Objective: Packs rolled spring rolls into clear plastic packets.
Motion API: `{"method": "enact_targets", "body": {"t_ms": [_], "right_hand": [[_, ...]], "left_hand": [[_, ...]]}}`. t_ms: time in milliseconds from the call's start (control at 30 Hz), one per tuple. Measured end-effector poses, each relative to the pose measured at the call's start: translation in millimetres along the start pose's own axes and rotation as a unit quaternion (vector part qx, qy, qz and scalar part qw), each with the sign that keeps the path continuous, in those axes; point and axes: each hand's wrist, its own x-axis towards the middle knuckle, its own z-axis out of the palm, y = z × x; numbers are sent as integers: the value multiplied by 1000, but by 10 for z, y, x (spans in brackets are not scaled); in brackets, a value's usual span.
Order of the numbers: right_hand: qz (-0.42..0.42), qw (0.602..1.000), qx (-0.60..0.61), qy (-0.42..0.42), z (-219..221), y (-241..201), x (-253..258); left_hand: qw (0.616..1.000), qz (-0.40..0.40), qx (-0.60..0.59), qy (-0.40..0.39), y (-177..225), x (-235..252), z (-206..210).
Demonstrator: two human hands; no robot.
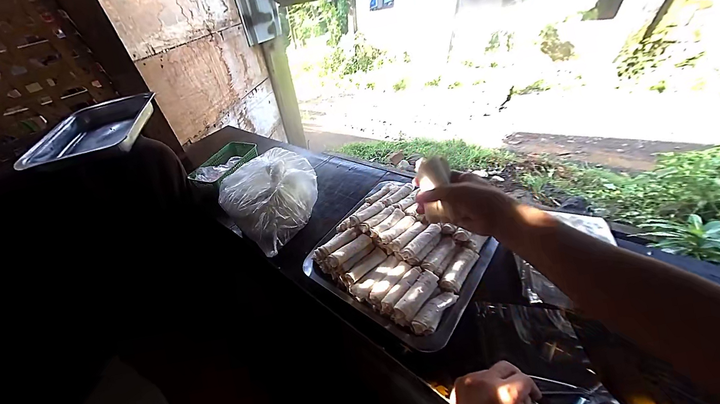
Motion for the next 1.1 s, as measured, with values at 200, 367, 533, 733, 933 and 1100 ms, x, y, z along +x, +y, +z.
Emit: {"method": "enact_targets", "body": {"t_ms": [200, 367, 533, 733, 933, 1100], "right_hand": [[-239, 816, -488, -195, -197, 271, 210], [-211, 773, -535, -268, -216, 339, 306], [-194, 741, -581, -276, -159, 350, 336], [-213, 732, -586, -274, -155, 354, 323], [-228, 743, -567, -274, -197, 432, 318], [-269, 765, -525, -259, -241, 519, 300]], "left_hand": [[995, 73, 4, 72, -292, -41, 273], [996, 59, 8, 59, -264, -36, 248], [997, 57, 10, 59, -257, -39, 249], [996, 58, 11, 71, -253, -38, 252], [996, 54, 9, 64, -254, -37, 248], [996, 61, 5, 72, -265, -43, 257]]}}
